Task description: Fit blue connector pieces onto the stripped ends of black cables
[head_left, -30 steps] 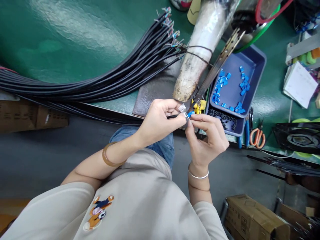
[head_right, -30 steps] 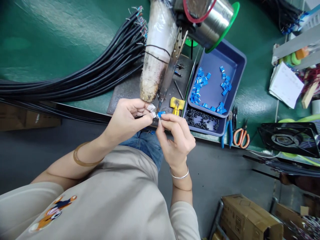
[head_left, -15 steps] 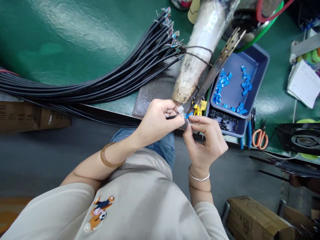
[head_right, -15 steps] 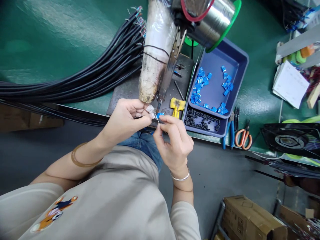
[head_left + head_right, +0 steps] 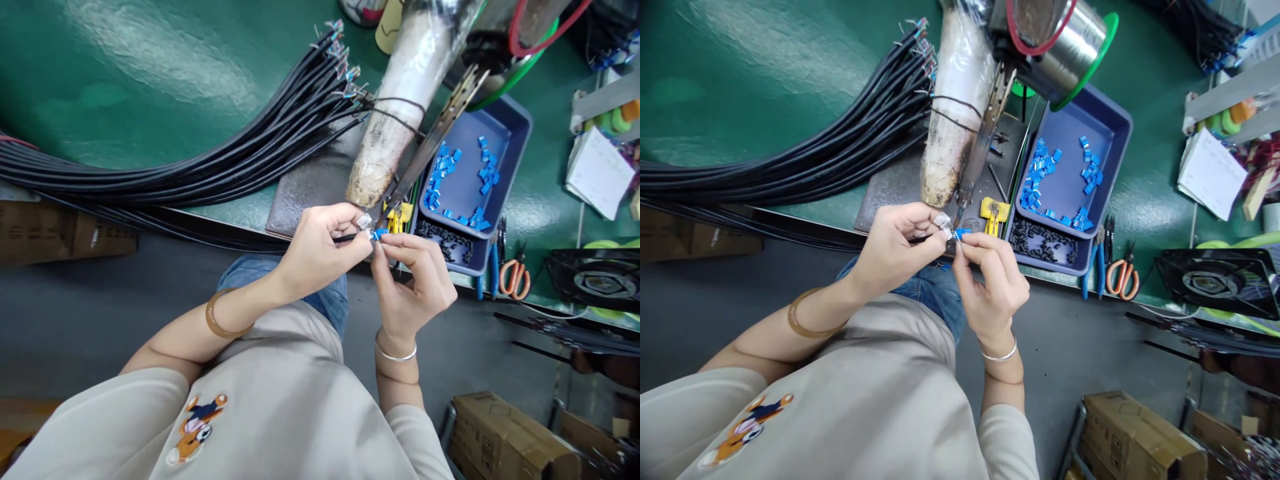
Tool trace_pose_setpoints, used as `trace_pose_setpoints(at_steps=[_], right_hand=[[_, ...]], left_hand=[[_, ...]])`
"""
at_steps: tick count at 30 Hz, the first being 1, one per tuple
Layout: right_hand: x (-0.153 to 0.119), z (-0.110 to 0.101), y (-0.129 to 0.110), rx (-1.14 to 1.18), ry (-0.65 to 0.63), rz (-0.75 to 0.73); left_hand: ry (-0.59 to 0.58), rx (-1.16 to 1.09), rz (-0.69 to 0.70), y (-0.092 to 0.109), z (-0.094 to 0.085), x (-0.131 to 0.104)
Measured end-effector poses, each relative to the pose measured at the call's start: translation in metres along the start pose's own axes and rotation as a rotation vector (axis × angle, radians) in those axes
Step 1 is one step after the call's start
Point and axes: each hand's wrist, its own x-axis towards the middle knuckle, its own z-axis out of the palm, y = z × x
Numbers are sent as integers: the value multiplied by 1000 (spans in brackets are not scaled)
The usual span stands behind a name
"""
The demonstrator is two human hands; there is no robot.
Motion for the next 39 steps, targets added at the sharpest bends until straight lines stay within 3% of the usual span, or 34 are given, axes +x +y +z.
trace_pose_setpoints(at_steps=[7,15,21,34,39], right_hand=[[2,-1,-1,-23,8,-6],[-2,-3,1,-80,-64,-96],[-2,-2,2,-69,-31,-80],[6,0,-2,-53,0,-26],[3,-4,-2,-84,-51,-69]], left_hand=[[-5,13,38,2,-1,0],[-63,34,-42,0,-6,1],[-44,-6,-40,-3,-2,-2],[10,116,108,-2,-2,-2],[-19,96,52,-3,-3,-3]])
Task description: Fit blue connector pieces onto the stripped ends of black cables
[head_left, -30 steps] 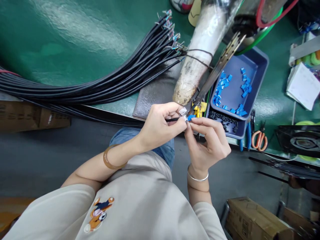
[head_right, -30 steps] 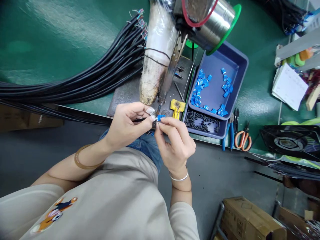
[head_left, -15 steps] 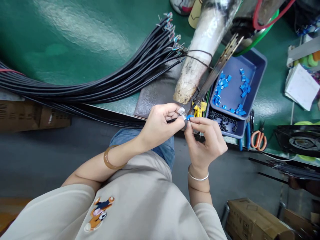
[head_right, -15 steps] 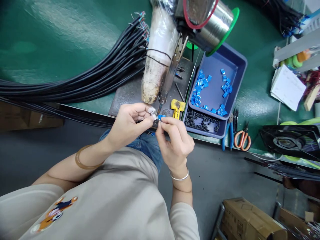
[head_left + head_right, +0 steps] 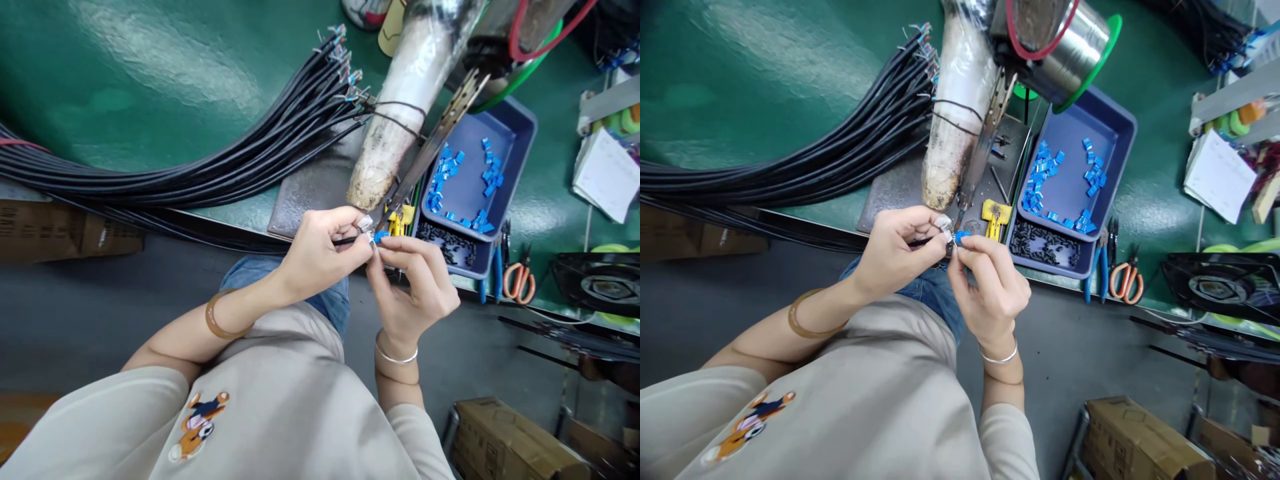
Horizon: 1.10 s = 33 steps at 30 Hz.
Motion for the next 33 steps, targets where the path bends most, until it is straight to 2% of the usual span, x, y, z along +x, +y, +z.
trace_pose_setpoints(at_steps=[6,16,21,27,33], right_hand=[[-3,-1,3,-17,-40,-38],[-1,1,0,-13,45,-7],[-2,0,0,-15,61,-27],[-6,1,3,-3,7,-66],[-6,-4,5,19,16,-10]], left_hand=[[-29,-37,-68,-4,0,-1],[37,-109,-65,0,4,-1],[1,-83,-29,0,2,-2],[-28,-78,-73,-5,0,-3],[-89,6,-53,-7,-4,-11]])
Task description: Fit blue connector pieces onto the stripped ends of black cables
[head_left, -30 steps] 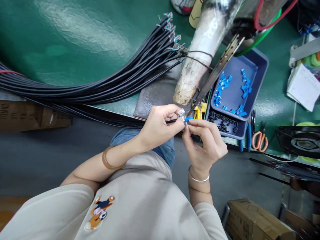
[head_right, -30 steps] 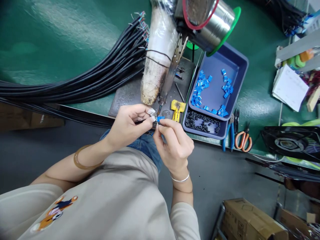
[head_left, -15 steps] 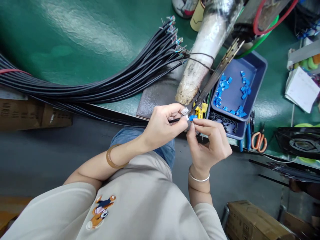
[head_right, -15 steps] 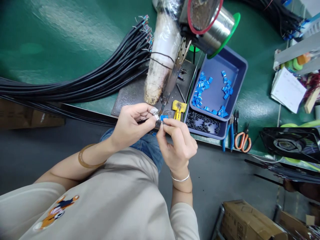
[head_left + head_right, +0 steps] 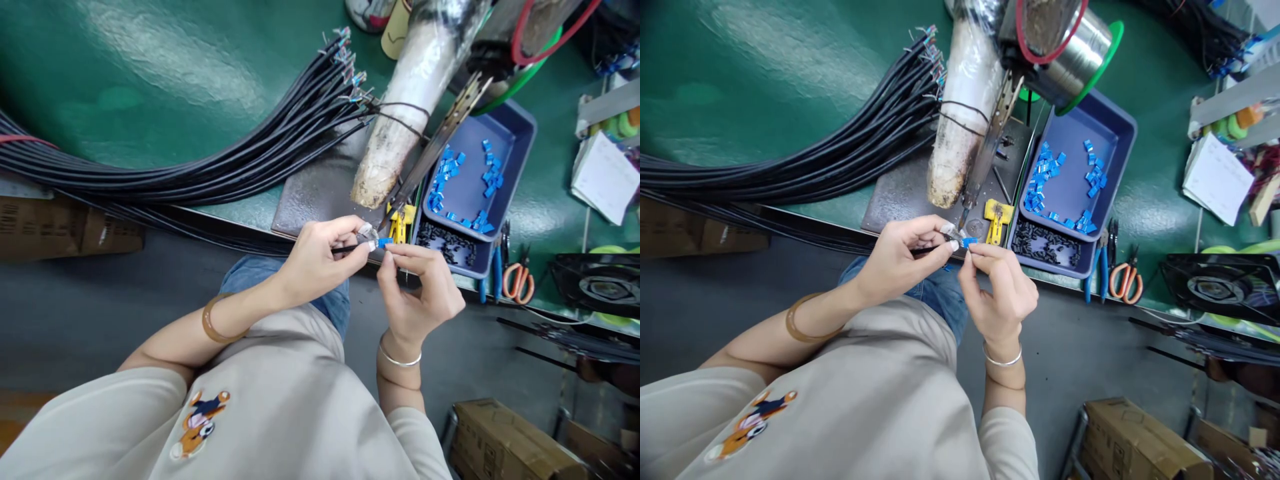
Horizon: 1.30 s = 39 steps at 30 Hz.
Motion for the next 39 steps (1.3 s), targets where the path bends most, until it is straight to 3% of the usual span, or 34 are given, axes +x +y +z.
trace_pose_setpoints(at_steps=[7,15,21,32,37,39], right_hand=[[1,2,-1,20,20,67],[7,8,-2,35,-14,107],[11,3,-4,8,-23,70],[6,-3,1,-4,-93,35],[5,-2,-4,47,-57,89],[4,-2,-6,120,28,175]], left_hand=[[43,-106,-14,2,1,-1],[111,-66,55,2,3,3],[62,-40,85,3,0,2],[2,-2,20,0,0,-2],[57,-8,39,-2,-1,-6],[98,40,108,-4,-2,-8]])
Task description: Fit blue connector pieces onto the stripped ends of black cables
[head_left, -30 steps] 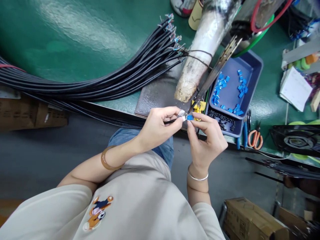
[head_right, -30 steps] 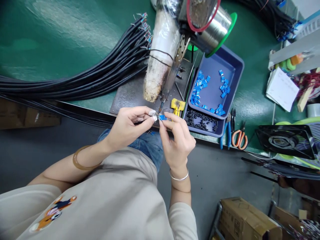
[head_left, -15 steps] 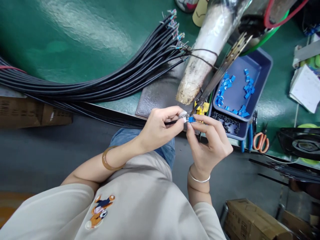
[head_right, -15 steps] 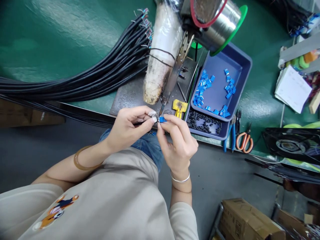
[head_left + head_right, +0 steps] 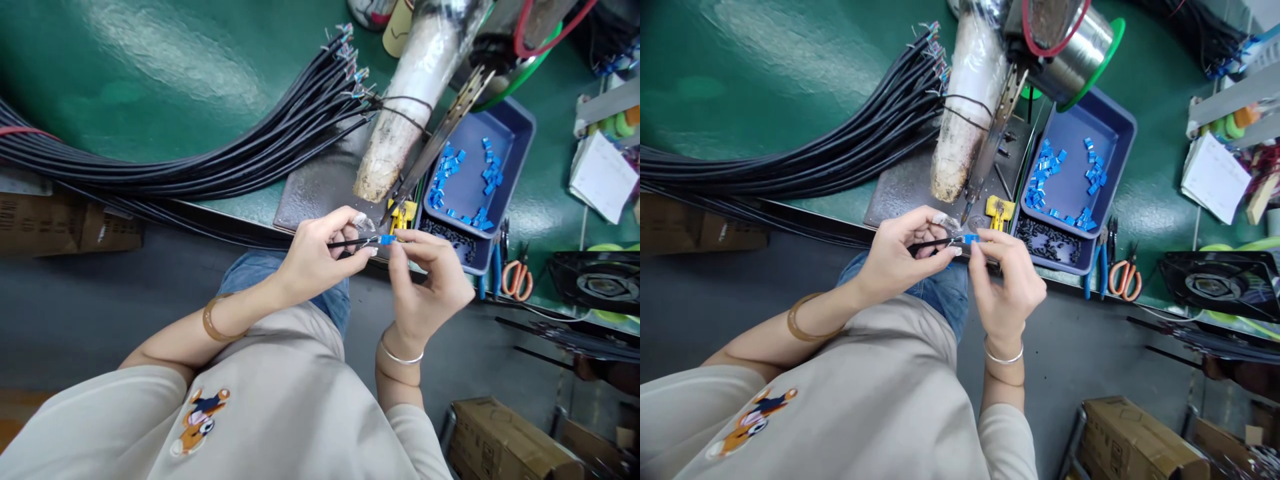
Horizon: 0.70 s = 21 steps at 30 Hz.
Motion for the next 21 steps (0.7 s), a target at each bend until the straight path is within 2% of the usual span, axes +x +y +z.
trace_pose_setpoints(at_steps=[3,5,6,8,9,10,11,12,13,14,16,19,21], right_hand=[[1,-4,1,187,240,90],[6,-11,6,273,393,23],[8,-15,9,298,472,-41],[12,-23,15,331,606,-172],[12,-26,16,338,638,-214],[11,-28,16,337,617,-212],[8,-30,14,327,557,-172],[4,-30,10,300,480,-80],[-1,-29,5,263,392,15],[-5,-27,0,214,310,101],[-14,-21,-8,133,147,183],[-18,-9,-13,87,-47,133],[-16,-3,-12,76,-101,99]], left_hand=[[112,188,289,-4,6,-9],[157,328,545,-8,14,-18],[150,380,654,-10,18,-22],[32,447,711,-14,21,-28],[-82,442,647,-15,20,-28],[-226,392,537,-16,15,-27],[-362,265,416,-16,9,-24],[-488,117,239,-15,1,-20],[-538,-18,62,-13,-8,-15],[-539,-121,-86,-11,-16,-10],[-501,-228,-237,-3,-29,-4],[-454,-229,-251,8,-34,-3],[-392,-146,-183,12,-30,-7]])
